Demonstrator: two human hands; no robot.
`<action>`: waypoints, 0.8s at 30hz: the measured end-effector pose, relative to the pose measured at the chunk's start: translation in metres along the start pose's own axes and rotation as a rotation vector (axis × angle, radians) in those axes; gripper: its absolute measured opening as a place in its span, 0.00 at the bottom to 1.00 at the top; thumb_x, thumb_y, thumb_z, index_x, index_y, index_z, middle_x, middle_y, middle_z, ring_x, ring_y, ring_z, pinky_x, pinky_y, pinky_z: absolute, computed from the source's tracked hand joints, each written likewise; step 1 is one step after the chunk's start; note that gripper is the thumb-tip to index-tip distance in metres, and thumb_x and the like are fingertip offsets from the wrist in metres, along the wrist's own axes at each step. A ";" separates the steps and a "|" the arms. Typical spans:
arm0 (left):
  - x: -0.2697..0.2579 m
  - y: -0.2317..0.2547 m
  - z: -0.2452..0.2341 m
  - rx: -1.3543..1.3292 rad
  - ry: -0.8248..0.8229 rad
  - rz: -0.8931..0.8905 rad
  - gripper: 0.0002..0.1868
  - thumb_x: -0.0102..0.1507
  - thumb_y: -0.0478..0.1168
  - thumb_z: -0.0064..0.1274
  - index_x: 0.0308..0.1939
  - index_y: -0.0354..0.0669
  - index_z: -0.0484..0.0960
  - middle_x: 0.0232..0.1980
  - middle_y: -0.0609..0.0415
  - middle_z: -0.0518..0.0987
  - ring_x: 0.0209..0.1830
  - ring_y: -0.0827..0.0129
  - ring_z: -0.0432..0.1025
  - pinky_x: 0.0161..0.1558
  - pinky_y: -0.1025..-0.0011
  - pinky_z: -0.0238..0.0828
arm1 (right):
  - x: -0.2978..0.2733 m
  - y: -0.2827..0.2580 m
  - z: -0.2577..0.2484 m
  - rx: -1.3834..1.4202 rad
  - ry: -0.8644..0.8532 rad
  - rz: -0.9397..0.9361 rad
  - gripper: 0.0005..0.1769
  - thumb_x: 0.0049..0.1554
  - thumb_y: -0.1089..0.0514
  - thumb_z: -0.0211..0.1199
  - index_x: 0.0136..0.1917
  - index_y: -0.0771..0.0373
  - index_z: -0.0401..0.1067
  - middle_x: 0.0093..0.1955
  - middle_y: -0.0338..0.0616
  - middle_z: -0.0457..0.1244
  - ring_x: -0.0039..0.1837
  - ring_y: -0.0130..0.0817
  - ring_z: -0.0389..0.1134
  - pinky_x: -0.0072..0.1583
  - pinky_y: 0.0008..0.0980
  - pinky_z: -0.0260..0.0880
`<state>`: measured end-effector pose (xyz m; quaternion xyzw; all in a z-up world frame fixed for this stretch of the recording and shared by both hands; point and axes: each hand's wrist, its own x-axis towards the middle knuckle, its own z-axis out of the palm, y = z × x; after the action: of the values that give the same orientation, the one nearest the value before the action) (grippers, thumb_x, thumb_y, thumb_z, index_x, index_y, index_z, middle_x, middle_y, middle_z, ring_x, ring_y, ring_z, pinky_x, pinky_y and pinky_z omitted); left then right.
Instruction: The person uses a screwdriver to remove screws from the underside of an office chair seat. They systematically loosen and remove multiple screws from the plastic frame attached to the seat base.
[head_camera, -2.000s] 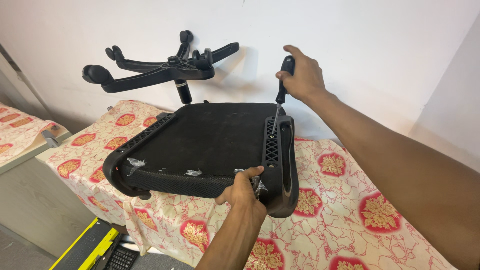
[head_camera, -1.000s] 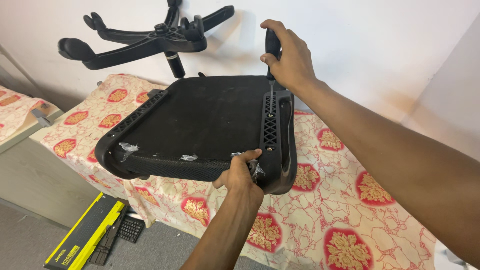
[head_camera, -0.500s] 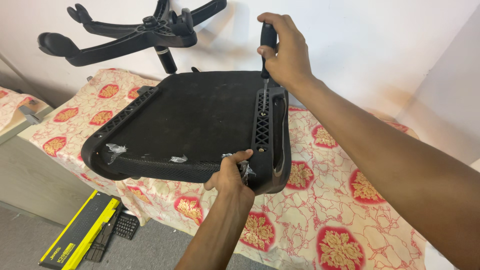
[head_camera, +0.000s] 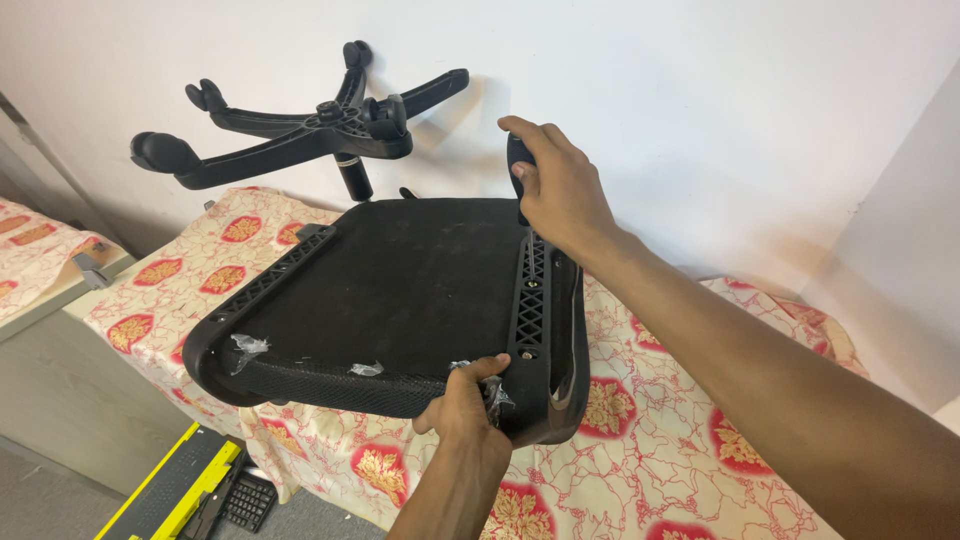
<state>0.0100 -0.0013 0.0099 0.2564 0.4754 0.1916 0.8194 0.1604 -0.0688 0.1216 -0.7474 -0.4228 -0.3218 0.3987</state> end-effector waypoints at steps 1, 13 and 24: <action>0.001 0.000 0.000 0.001 0.004 0.007 0.63 0.43 0.26 0.67 0.70 0.42 0.36 0.66 0.25 0.61 0.67 0.37 0.65 0.65 0.33 0.64 | 0.002 0.000 -0.001 0.001 -0.007 0.015 0.23 0.61 0.66 0.60 0.69 0.56 0.67 0.57 0.50 0.65 0.54 0.49 0.71 0.54 0.46 0.69; -0.001 -0.001 -0.001 0.005 -0.012 0.016 0.66 0.44 0.26 0.65 0.71 0.42 0.30 0.68 0.26 0.61 0.68 0.37 0.65 0.66 0.34 0.64 | 0.021 0.014 0.000 -0.156 -0.059 0.127 0.20 0.56 0.54 0.70 0.58 0.59 0.66 0.49 0.49 0.64 0.49 0.47 0.72 0.50 0.47 0.72; -0.007 0.003 0.001 0.031 0.009 -0.002 0.58 0.43 0.26 0.66 0.67 0.42 0.42 0.67 0.27 0.61 0.69 0.39 0.64 0.65 0.26 0.62 | 0.028 0.038 -0.005 0.052 -0.192 0.544 0.14 0.68 0.54 0.47 0.65 0.59 0.58 0.45 0.56 0.66 0.48 0.49 0.71 0.51 0.52 0.66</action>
<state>0.0072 -0.0032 0.0169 0.2679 0.4822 0.1845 0.8134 0.2059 -0.0754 0.1345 -0.8498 -0.2507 -0.1200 0.4478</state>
